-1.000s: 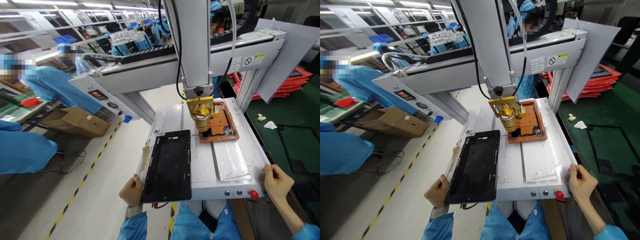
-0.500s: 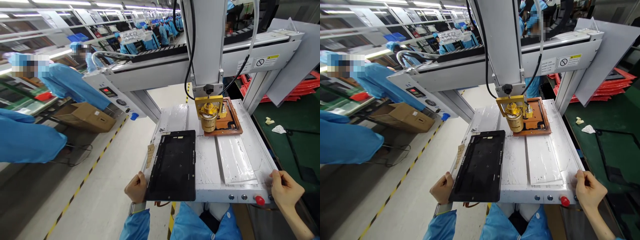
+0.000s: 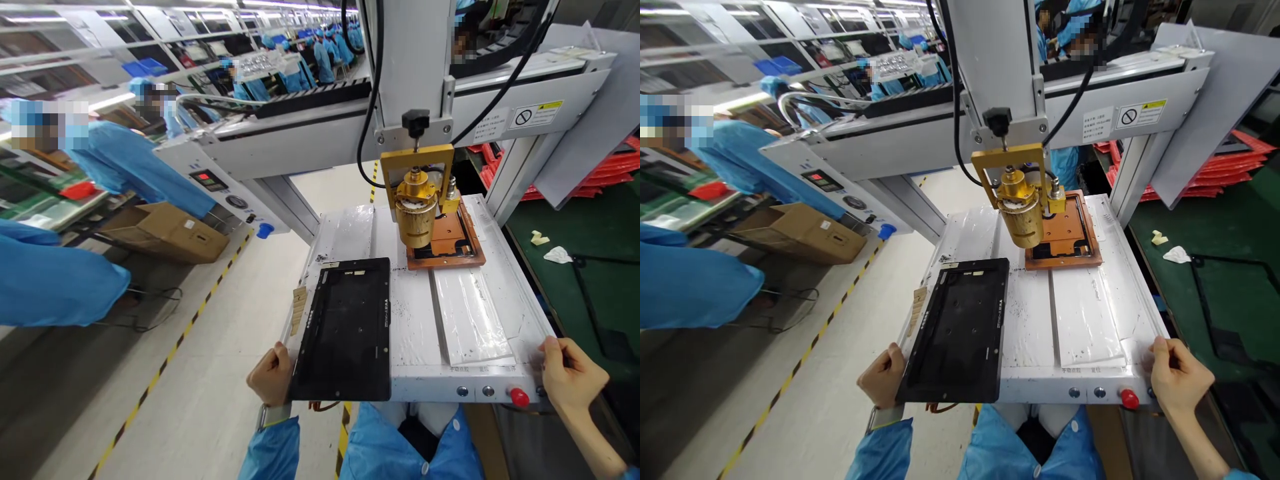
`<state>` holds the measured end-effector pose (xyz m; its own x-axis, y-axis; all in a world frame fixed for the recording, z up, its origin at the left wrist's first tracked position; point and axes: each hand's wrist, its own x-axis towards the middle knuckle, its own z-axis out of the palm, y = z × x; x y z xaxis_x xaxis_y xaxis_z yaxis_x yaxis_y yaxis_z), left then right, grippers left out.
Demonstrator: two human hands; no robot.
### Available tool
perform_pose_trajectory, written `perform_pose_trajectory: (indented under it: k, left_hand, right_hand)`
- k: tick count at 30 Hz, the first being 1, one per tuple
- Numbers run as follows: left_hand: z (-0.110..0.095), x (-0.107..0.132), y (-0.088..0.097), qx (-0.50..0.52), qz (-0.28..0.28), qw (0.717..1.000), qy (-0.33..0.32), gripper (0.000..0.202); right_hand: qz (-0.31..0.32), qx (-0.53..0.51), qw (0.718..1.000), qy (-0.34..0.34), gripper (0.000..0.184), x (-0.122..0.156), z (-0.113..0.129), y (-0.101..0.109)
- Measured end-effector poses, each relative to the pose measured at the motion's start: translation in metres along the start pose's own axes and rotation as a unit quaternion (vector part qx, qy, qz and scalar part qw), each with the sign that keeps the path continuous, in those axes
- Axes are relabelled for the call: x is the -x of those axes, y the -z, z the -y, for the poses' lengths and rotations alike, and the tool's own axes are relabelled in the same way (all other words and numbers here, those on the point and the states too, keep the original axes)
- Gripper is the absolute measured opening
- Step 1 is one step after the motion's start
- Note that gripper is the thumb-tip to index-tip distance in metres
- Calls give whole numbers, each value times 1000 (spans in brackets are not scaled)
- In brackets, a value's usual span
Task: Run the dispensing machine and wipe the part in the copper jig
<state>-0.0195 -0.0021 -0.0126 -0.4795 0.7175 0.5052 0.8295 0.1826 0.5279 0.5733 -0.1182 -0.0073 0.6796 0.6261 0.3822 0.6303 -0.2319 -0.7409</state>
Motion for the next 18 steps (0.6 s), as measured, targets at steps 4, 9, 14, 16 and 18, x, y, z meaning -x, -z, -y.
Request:
perform_pose_trajectory:
  k: [4, 9, 14, 16, 18]
  left_hand:
    - [3, 0, -1, -3, 1, 1000, 1, 62]
    - [1, -1, 0, -6, -5, 1000, -1, 61]
    - [0, 0, 0, -10, 11, 1000, 24, 62]
    - [-1, 0, 2, -5, 9, 1000, 19, 62]
    - [-2, 0, 3, -7, 9, 1000, 17, 61]
  right_hand:
    - [1, -5, 1000, 4, 50, 1, 7, 1]
    - [4, -18, 1000, -3, 50, 0, 13, 2]
    - [6, -16, 1000, -3, 49, -1, 13, 2]
    - [4, -13, 1000, -7, 49, -1, 12, 2]
    - [0, -18, 1000, -13, 48, -1, 13, 2]
